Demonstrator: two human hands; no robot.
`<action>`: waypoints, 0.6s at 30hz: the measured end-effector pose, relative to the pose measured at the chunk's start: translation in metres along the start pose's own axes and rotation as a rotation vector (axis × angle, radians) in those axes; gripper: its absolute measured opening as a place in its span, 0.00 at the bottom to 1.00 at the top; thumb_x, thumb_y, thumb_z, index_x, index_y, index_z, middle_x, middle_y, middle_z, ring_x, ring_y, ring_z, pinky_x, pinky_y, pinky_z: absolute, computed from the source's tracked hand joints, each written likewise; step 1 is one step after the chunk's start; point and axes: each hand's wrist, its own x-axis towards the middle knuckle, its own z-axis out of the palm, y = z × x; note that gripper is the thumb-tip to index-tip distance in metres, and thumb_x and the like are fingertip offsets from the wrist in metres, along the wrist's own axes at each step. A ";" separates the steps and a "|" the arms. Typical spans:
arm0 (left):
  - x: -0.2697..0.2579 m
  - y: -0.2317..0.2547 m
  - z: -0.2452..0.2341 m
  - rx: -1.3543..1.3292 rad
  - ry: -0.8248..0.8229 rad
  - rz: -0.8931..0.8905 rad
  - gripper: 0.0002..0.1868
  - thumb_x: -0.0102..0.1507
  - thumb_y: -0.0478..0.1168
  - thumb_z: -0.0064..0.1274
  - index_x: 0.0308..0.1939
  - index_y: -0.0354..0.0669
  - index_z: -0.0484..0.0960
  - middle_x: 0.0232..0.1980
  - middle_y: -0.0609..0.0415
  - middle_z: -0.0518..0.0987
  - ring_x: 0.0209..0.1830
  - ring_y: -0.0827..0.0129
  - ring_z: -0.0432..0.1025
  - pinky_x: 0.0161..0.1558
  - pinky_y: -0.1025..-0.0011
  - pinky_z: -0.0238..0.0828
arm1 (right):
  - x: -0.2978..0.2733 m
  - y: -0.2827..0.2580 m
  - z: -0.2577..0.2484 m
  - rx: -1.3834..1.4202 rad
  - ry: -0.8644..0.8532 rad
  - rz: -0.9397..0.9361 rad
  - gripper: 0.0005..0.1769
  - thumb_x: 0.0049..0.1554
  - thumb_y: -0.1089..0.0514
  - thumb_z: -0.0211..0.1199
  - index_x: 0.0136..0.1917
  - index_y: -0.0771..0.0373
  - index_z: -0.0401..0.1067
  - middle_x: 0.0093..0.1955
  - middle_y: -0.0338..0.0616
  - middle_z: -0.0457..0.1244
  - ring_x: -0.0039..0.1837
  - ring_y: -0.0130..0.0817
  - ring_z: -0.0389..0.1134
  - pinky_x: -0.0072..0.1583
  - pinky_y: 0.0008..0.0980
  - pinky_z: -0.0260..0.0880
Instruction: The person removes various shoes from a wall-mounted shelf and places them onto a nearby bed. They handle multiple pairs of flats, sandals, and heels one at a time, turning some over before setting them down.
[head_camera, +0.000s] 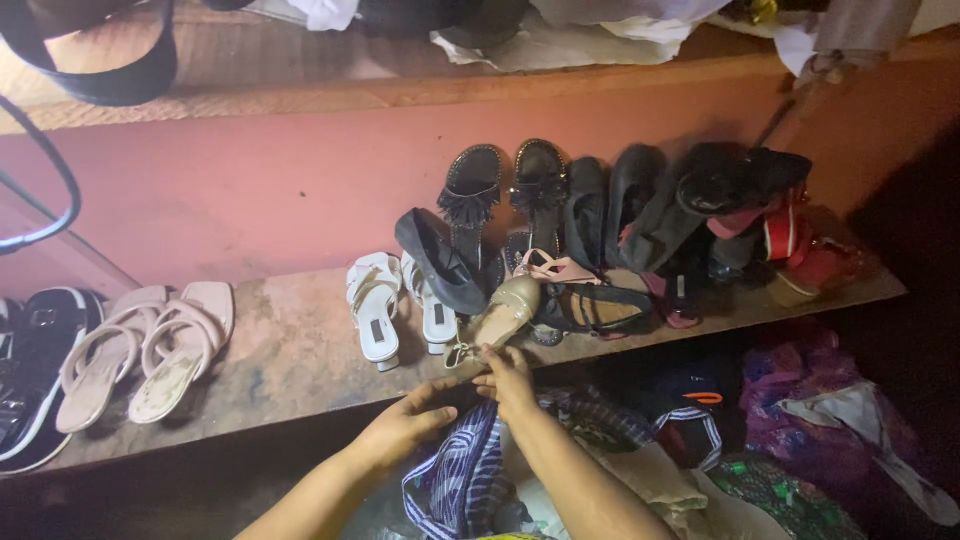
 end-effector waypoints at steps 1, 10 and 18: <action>0.002 -0.002 -0.001 0.006 -0.016 0.022 0.31 0.62 0.43 0.55 0.71 0.52 0.71 0.55 0.55 0.77 0.43 0.70 0.67 0.44 0.71 0.65 | 0.004 0.002 -0.002 0.012 -0.026 -0.024 0.23 0.56 0.50 0.69 0.60 0.57 0.65 0.48 0.44 0.67 0.37 0.35 0.69 0.36 0.31 0.69; 0.011 -0.017 -0.008 -0.117 0.041 0.076 0.50 0.62 0.41 0.59 0.80 0.68 0.43 0.67 0.62 0.66 0.62 0.75 0.69 0.59 0.69 0.70 | -0.001 0.031 -0.033 0.132 -0.130 -0.133 0.17 0.58 0.54 0.60 0.60 0.57 0.65 0.47 0.44 0.67 0.42 0.36 0.71 0.41 0.37 0.72; 0.005 -0.009 0.000 -0.407 0.065 -0.094 0.34 0.64 0.55 0.47 0.73 0.55 0.60 0.54 0.50 0.80 0.45 0.60 0.75 0.48 0.62 0.72 | -0.064 0.013 -0.007 0.146 -0.286 -0.214 0.23 0.59 0.59 0.53 0.68 0.56 0.63 0.55 0.43 0.70 0.51 0.36 0.74 0.48 0.40 0.77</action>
